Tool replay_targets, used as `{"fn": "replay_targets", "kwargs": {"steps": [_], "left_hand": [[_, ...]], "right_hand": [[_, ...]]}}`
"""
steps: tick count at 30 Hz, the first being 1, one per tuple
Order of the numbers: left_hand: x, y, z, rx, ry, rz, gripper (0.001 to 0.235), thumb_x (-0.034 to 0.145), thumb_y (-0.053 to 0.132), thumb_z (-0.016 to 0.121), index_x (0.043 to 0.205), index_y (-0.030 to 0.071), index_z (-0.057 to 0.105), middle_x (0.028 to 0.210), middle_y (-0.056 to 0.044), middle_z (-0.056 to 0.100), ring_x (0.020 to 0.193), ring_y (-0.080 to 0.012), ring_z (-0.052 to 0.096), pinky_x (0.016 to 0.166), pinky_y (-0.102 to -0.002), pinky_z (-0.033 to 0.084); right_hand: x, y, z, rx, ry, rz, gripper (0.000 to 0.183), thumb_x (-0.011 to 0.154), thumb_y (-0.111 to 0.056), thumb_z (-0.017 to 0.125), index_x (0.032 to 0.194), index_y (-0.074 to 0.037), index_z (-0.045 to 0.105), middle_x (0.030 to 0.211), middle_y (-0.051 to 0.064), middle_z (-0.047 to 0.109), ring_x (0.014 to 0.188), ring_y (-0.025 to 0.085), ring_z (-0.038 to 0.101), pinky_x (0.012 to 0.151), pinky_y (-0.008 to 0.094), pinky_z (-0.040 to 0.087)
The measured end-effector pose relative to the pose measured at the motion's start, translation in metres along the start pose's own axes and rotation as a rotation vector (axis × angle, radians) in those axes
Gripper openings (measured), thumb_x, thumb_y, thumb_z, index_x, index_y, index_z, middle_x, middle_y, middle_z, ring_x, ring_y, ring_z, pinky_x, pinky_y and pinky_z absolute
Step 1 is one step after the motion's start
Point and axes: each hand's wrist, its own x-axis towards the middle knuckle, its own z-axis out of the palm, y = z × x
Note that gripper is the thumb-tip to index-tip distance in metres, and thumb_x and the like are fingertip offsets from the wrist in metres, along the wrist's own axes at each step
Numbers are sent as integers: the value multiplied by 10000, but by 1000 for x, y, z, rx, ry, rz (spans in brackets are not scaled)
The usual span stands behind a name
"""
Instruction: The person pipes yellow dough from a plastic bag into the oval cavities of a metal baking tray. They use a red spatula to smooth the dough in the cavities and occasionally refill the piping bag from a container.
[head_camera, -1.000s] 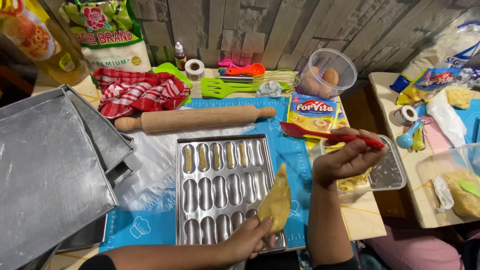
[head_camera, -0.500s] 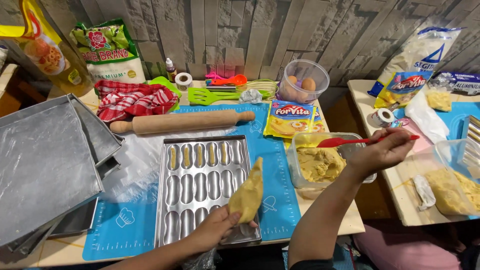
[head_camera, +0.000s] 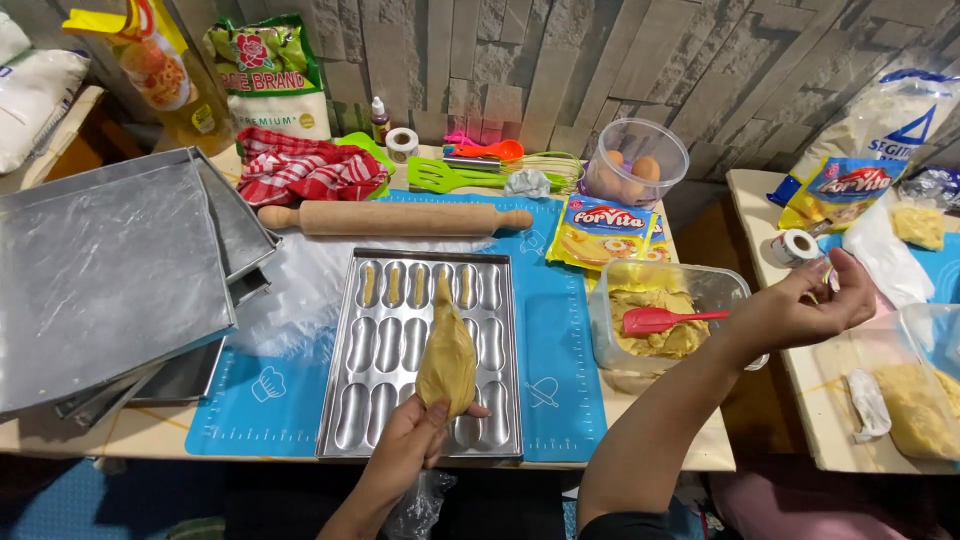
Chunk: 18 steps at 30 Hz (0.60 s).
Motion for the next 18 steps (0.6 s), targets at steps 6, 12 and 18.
{"fn": "replay_targets", "kwargs": {"steps": [6,12,18], "left_hand": [[11,7,5,-1,-39,64,435,1015,336,462,1276,37,641,1130,-77,833,387,-55,297,360,-201,263],[28,13,27,-357,-130,85,500,1047,379,455,1293,-34,592,901,-71,718,421,-22,331,362,-172,251],[52,7,32,-598,-257,-8,322,1101,331,450,1017,24,501,804,-83,581,417,-26,238,371,-180,174]], "right_hand": [[-62,-112,19,491,-945,300,272,1120,-142,482,889,-85,614,783,81,635,574,108,520,479,245,428],[-127,-136,38,276,-2202,414,510,1015,-515,411,908,-97,682,882,27,685,818,136,658,769,310,606],[-138,-137,32,666,-2186,685,468,935,-507,607,1108,-75,655,1036,40,727,920,146,699,770,277,572]]}}
